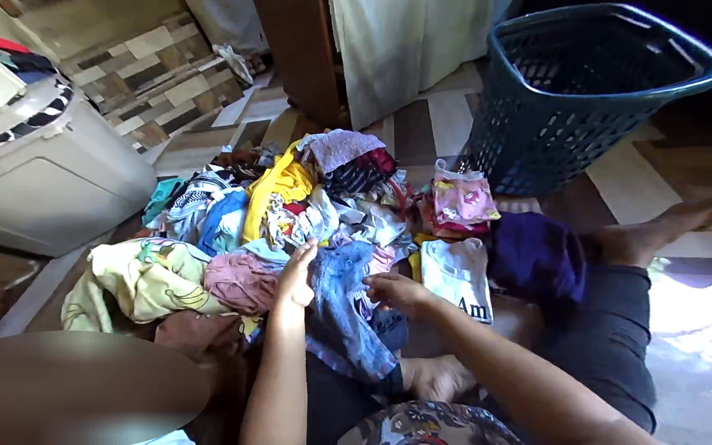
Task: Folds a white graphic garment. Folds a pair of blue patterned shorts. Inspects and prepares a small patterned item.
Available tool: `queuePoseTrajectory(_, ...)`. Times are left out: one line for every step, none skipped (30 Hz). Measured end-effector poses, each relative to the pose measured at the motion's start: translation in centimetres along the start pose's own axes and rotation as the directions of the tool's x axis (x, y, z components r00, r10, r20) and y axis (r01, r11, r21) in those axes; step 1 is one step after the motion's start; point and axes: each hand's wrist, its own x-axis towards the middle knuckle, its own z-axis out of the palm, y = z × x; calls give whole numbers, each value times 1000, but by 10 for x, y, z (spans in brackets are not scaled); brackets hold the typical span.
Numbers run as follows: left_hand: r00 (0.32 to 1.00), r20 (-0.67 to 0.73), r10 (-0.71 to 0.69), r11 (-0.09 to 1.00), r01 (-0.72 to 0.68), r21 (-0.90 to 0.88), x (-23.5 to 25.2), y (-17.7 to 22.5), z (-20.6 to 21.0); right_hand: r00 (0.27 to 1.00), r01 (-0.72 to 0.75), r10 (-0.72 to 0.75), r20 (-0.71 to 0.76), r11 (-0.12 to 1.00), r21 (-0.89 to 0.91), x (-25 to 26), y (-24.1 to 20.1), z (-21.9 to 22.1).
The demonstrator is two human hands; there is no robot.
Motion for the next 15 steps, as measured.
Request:
queuePoseTrajectory(999, 35, 13, 1000, -13, -16, -6, 4, 2, 999, -22, 22, -31, 1000, 4, 5, 8, 0)
queuePoseTrajectory(996, 80, 39, 999, -36, -30, -12, 11, 6, 998, -36, 37, -50, 999, 20, 10, 15, 0)
queuePoseTrajectory(989, 133, 66, 997, -60, -47, -19, 19, 11, 997, -42, 45, -59, 998, 46, 15, 21, 1)
queuePoseTrajectory(978, 190, 88, 995, -76, -70, -27, 27, 16, 997, -41, 46, -67, 997, 70, 18, 26, 3)
queuePoseTrajectory(964, 241, 113, 991, -91, -101, -35, 34, 20, 997, -38, 44, -61, 996, 87, 19, 28, 5)
queuePoseTrajectory(947, 289, 140, 985, -105, -134, -43, 40, 24, 998, -27, 32, -49, 994, 102, 18, 28, 9)
queuePoseTrajectory(931, 325, 167, 979, -118, -165, -50, 45, 27, 1000, -9, 12, -27, 993, 115, 16, 27, 12)
queuePoseTrajectory(918, 348, 190, 973, -128, -192, -55, 49, 29, 1000, 18, -19, 9, 992, 124, 12, 25, 15)
queuePoseTrajectory(905, 367, 215, 965, -139, -222, -58, 52, 30, 996, 56, -64, 54, 988, 144, 7, 20, 18)
queuePoseTrajectory(898, 370, 239, 954, -147, -261, -60, 55, 31, 988, 101, -121, 97, 977, 188, 3, 16, 19)
queuePoseTrajectory(894, 363, 262, 942, -154, -299, -62, 57, 30, 972, 166, -199, 124, 957, 240, -1, 12, 20)
queuePoseTrajectory(895, 347, 280, 930, -163, -329, -62, 59, 28, 950, 234, -285, 129, 921, 311, -6, 8, 18)
queuePoseTrajectory(900, 325, 292, 920, -171, -353, -62, 61, 25, 921, 299, -371, 120, 871, 390, -8, 6, 14)
queuePoseTrajectory(895, 322, 309, 913, -184, -364, -61, 62, 19, 889, 353, -446, 107, 814, 462, -9, 4, 6)
queuePoseTrajectory(892, 314, 324, 908, -201, -367, -60, 63, 12, 859, 395, -503, 92, 766, 507, -12, 1, -4)
